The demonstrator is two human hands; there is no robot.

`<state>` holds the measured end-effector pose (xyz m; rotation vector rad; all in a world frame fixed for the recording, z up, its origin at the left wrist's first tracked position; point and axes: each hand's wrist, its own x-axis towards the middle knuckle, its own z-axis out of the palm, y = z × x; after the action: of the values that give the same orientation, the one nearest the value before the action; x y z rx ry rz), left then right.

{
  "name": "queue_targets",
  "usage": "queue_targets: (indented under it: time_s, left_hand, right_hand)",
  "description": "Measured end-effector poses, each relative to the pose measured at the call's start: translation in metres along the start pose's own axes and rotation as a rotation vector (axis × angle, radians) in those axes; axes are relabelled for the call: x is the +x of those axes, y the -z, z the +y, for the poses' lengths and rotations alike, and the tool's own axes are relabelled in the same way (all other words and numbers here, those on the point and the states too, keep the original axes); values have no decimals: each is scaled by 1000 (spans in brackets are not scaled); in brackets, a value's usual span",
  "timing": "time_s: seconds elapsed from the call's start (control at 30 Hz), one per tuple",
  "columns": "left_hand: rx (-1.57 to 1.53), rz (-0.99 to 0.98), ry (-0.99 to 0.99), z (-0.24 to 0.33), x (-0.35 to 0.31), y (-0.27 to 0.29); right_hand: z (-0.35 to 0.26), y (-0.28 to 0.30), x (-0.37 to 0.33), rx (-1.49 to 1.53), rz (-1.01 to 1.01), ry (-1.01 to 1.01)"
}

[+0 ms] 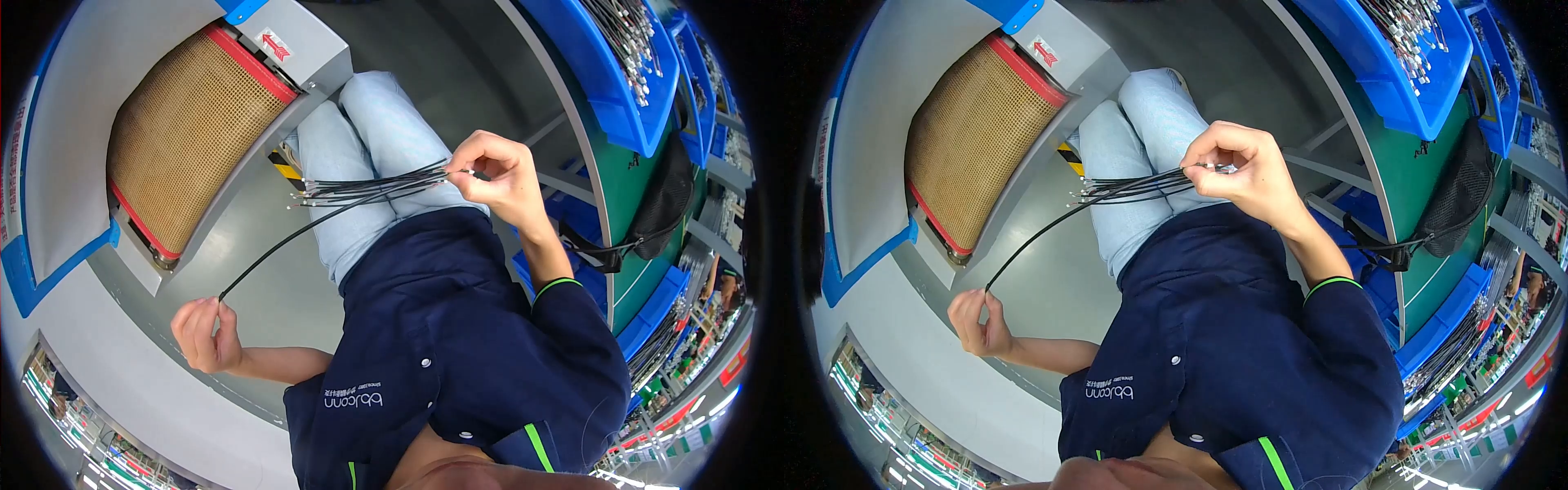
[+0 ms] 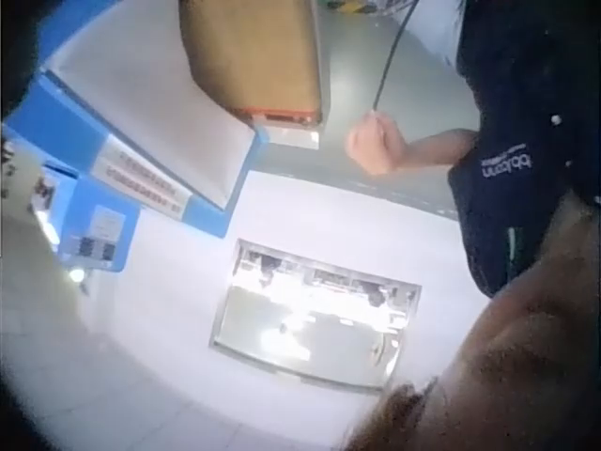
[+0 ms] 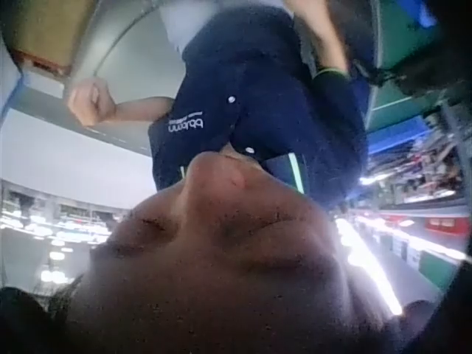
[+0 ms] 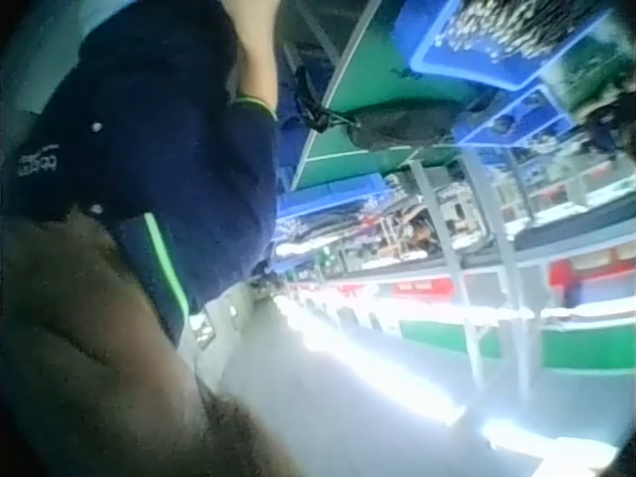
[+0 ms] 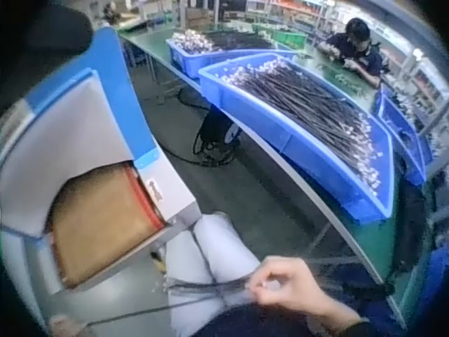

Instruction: The person picks up bundles of electronic wires by hand and feeds them into a processing machine on a factory assembly line.

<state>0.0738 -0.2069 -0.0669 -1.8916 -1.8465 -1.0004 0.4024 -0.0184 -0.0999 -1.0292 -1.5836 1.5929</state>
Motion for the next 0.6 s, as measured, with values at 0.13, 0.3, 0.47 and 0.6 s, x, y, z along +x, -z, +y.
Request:
queue_targets:
  time_s: [0.13,0.3,0.47,0.6]
  left_hand:
    - [-7,9,8,-12,-1,6]
    - [-3,7,9,-18,-2,8]
    - [-12,-2,14,-16,-3,10]
    - [-2,-6,21,-16,-4,10]
  right_hand:
    - [-4,-10,4,77,-18,-102]
    - [0,-15,11,-168,1,151]
    - [2,-14,15,-427,22,540]
    - [6,-12,15,-458,-15,614]
